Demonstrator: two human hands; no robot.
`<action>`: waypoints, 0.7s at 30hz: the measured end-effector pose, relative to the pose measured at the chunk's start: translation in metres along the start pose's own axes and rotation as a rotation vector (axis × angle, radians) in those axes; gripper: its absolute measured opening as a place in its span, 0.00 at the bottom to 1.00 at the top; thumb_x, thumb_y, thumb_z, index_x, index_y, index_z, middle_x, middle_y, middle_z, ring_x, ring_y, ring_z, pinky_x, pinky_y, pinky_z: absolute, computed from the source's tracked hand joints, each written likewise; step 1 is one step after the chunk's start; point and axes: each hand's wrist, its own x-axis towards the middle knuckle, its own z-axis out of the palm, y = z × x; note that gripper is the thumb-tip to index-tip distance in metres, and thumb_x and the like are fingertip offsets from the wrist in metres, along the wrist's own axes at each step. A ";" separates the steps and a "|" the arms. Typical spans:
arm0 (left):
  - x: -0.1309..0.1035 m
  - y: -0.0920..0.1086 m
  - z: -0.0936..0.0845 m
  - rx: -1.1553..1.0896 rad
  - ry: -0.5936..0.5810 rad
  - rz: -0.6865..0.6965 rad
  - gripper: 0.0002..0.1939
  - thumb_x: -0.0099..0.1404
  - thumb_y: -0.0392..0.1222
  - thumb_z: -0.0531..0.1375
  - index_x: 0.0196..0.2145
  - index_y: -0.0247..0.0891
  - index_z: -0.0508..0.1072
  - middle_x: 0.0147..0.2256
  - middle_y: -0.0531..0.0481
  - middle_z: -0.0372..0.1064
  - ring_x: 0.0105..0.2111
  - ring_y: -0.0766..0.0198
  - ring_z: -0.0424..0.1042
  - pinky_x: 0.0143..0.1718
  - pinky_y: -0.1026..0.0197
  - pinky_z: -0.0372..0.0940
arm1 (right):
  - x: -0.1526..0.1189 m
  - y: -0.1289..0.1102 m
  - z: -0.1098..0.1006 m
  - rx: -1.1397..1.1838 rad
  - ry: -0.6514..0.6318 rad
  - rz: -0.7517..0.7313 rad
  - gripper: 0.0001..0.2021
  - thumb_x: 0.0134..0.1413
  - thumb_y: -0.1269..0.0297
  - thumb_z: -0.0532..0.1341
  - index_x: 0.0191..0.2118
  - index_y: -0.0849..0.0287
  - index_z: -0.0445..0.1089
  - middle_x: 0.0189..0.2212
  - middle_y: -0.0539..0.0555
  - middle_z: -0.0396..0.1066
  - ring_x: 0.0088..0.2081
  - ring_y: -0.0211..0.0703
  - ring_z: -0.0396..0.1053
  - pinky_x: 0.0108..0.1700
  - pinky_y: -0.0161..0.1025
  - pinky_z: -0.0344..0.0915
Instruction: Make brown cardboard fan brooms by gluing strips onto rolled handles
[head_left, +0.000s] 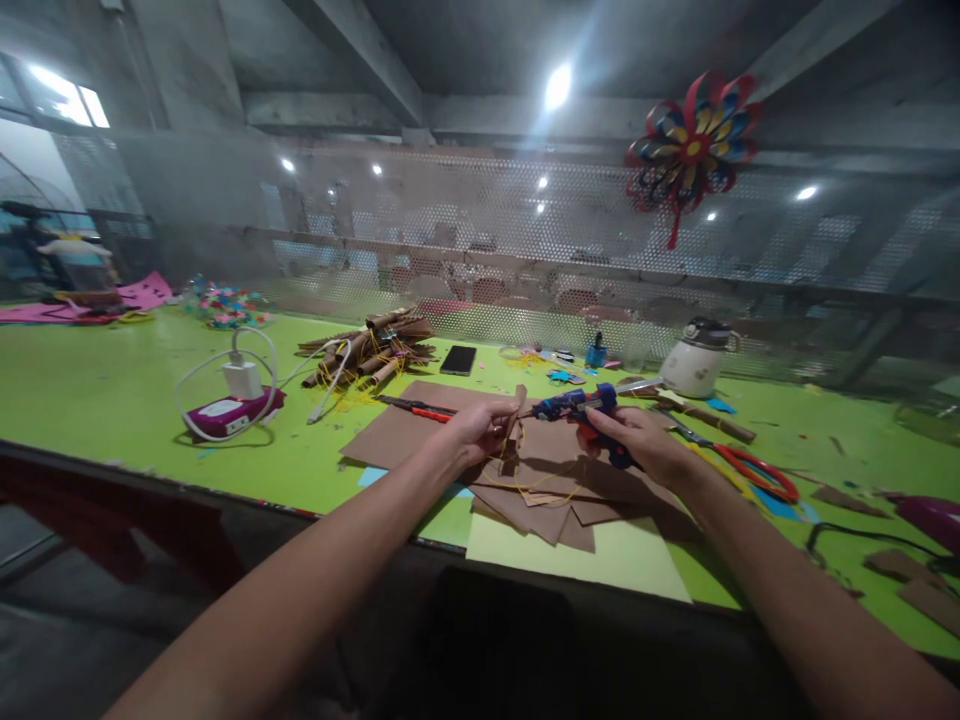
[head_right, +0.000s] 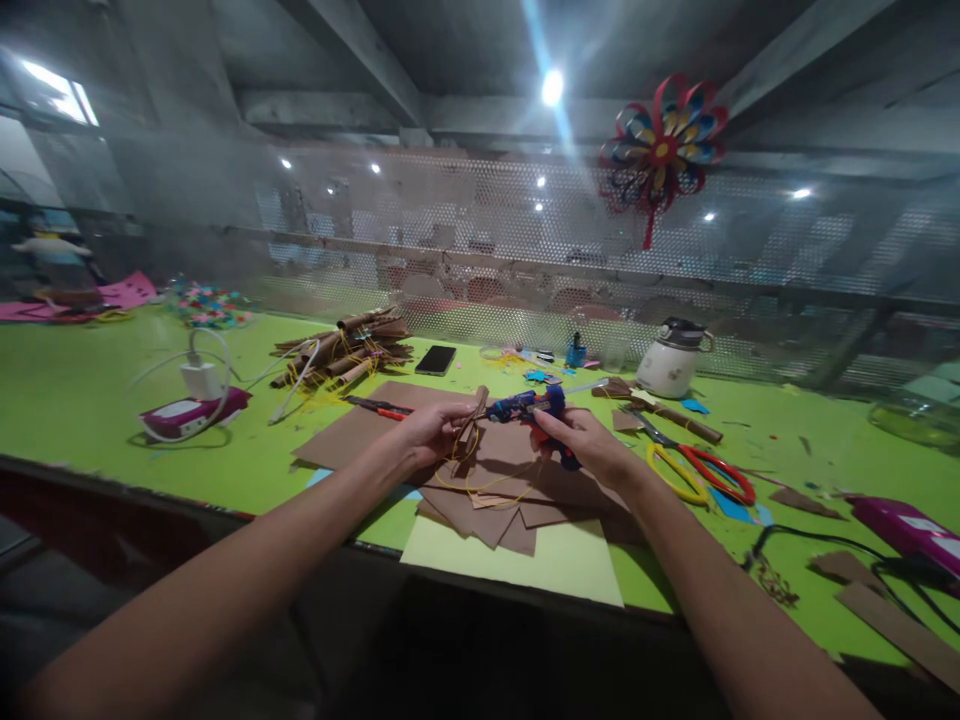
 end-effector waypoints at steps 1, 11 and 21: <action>0.000 0.000 0.000 0.002 -0.009 -0.001 0.04 0.57 0.32 0.57 0.24 0.34 0.66 0.16 0.53 0.58 0.19 0.69 0.60 0.25 0.64 0.55 | 0.000 0.000 0.000 -0.005 -0.007 -0.004 0.22 0.53 0.46 0.54 0.28 0.64 0.69 0.26 0.56 0.68 0.27 0.38 0.64 0.32 0.37 0.61; 0.007 -0.004 -0.004 0.028 -0.013 -0.020 0.05 0.57 0.32 0.57 0.24 0.32 0.68 0.20 0.49 0.63 0.20 0.69 0.61 0.25 0.64 0.55 | -0.004 -0.002 0.003 0.021 -0.058 0.024 0.21 0.52 0.46 0.56 0.32 0.64 0.69 0.24 0.55 0.66 0.24 0.37 0.61 0.28 0.36 0.60; 0.005 -0.003 -0.002 0.007 0.001 -0.077 0.07 0.58 0.32 0.57 0.23 0.30 0.69 0.20 0.47 0.64 0.21 0.68 0.63 0.25 0.65 0.57 | -0.004 -0.002 0.001 0.038 -0.077 0.025 0.20 0.52 0.47 0.56 0.33 0.63 0.69 0.23 0.53 0.65 0.24 0.37 0.62 0.27 0.36 0.59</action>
